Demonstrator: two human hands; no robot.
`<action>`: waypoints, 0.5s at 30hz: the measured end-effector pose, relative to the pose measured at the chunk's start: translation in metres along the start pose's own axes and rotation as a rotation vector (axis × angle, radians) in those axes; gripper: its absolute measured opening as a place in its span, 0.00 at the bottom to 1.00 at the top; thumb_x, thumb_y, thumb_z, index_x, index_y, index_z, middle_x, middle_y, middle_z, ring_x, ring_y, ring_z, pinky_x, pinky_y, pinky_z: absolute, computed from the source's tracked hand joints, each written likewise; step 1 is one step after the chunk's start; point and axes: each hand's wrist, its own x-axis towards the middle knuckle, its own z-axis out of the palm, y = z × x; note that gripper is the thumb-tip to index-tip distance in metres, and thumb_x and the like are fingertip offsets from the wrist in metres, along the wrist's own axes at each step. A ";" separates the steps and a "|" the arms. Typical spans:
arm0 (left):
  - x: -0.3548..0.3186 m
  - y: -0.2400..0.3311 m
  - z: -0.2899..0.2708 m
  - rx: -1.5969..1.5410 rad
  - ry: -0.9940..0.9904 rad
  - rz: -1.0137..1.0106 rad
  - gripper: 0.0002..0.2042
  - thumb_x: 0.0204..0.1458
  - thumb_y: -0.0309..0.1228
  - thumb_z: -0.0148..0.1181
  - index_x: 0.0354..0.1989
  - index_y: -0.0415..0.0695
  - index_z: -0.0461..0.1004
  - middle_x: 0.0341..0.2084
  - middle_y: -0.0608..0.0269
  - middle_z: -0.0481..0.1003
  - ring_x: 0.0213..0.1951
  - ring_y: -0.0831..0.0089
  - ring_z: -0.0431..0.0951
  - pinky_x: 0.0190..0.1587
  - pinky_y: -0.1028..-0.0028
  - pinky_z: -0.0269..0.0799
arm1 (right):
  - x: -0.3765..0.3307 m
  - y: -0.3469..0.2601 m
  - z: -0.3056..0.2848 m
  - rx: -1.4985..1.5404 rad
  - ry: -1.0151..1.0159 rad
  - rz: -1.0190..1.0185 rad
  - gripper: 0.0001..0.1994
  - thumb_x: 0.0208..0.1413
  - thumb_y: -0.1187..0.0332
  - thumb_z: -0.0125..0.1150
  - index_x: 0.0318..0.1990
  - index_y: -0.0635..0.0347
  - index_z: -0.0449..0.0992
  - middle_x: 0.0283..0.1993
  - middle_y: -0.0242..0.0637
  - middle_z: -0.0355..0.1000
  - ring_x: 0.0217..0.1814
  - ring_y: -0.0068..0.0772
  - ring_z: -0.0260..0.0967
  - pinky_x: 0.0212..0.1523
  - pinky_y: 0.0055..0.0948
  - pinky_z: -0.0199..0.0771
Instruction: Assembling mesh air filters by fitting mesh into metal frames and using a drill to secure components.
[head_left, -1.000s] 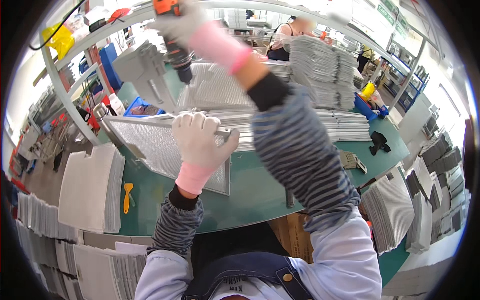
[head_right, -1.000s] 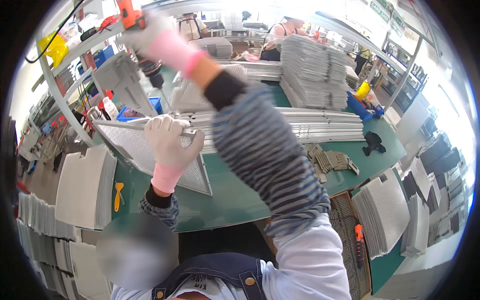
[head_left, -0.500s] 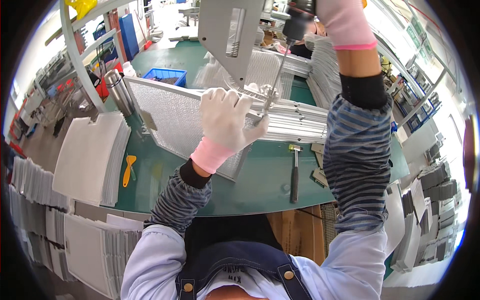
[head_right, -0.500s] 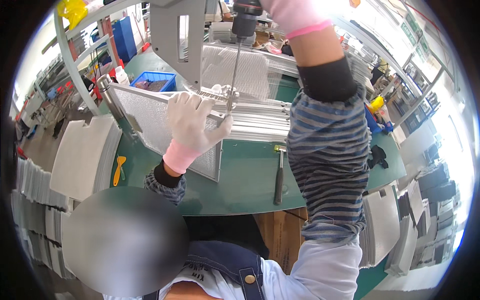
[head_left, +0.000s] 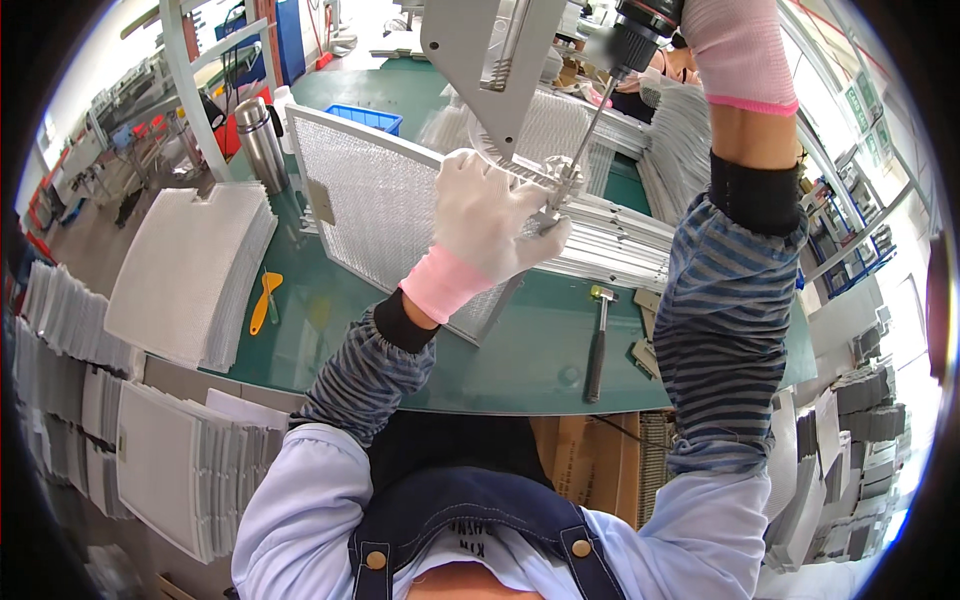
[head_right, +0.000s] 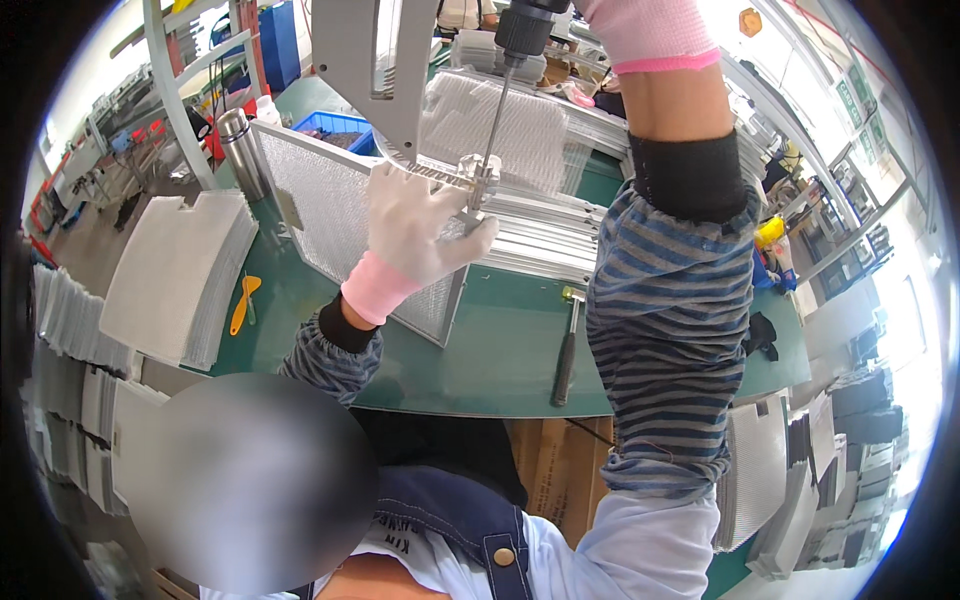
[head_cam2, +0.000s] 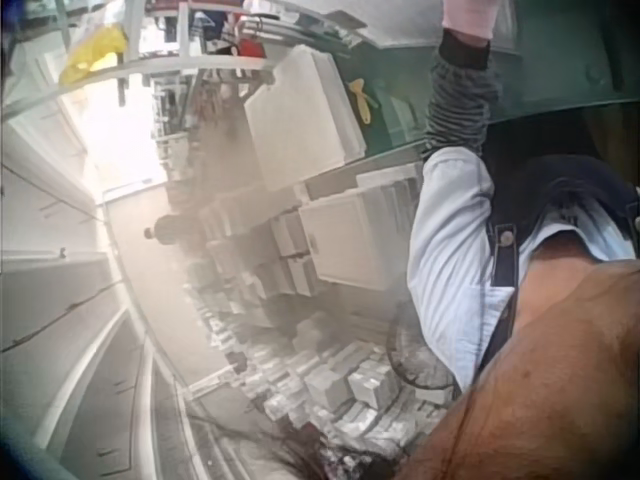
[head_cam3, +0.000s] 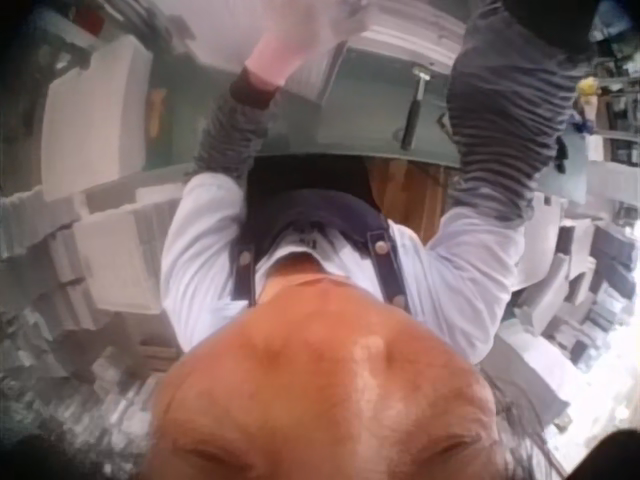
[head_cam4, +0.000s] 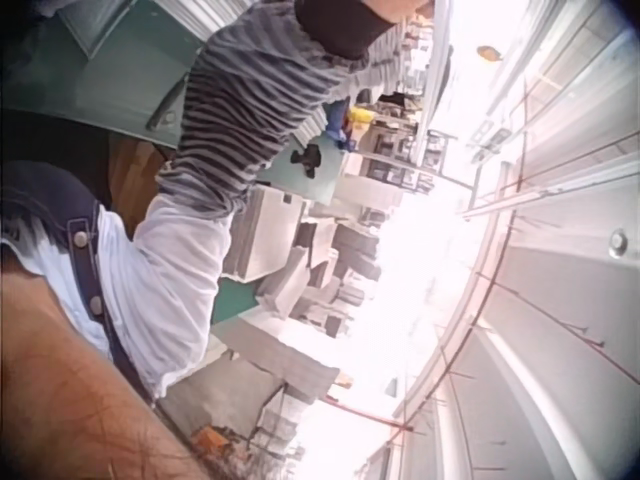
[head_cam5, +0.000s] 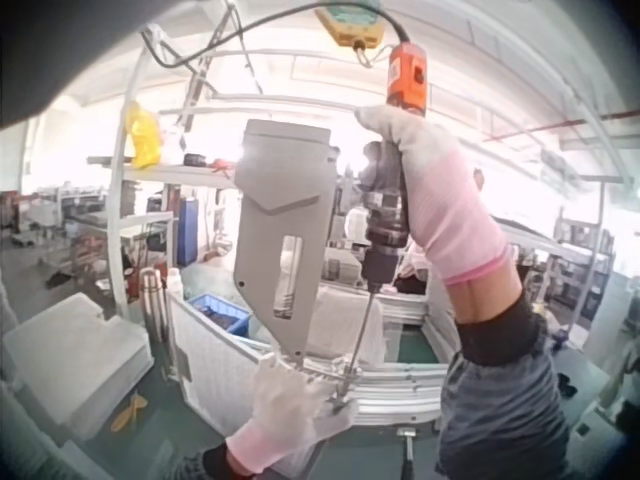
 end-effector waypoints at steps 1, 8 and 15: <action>0.001 0.003 0.004 -0.015 0.006 -0.002 0.11 0.39 0.43 0.66 0.27 0.52 0.80 0.15 0.64 0.61 0.25 0.64 0.65 0.38 0.62 0.60 | -0.003 -0.002 -0.001 -0.017 0.002 0.000 0.11 0.54 0.62 0.61 0.33 0.60 0.72 0.23 0.30 0.68 0.20 0.23 0.66 0.22 0.23 0.70; 0.000 0.003 0.002 -0.145 -0.053 -0.068 0.09 0.39 0.43 0.66 0.25 0.53 0.81 0.14 0.65 0.67 0.24 0.66 0.68 0.39 0.63 0.61 | -0.001 0.007 0.008 0.076 -0.042 0.022 0.10 0.53 0.63 0.62 0.31 0.59 0.72 0.20 0.31 0.68 0.18 0.24 0.67 0.19 0.22 0.68; -0.005 0.003 0.004 -0.117 -0.022 -0.101 0.10 0.36 0.43 0.66 0.24 0.53 0.80 0.30 0.63 0.74 0.41 0.60 0.71 0.45 0.59 0.64 | -0.011 0.030 0.028 0.749 -0.590 0.122 0.11 0.54 0.62 0.59 0.26 0.59 0.73 0.20 0.30 0.69 0.14 0.21 0.65 0.15 0.19 0.64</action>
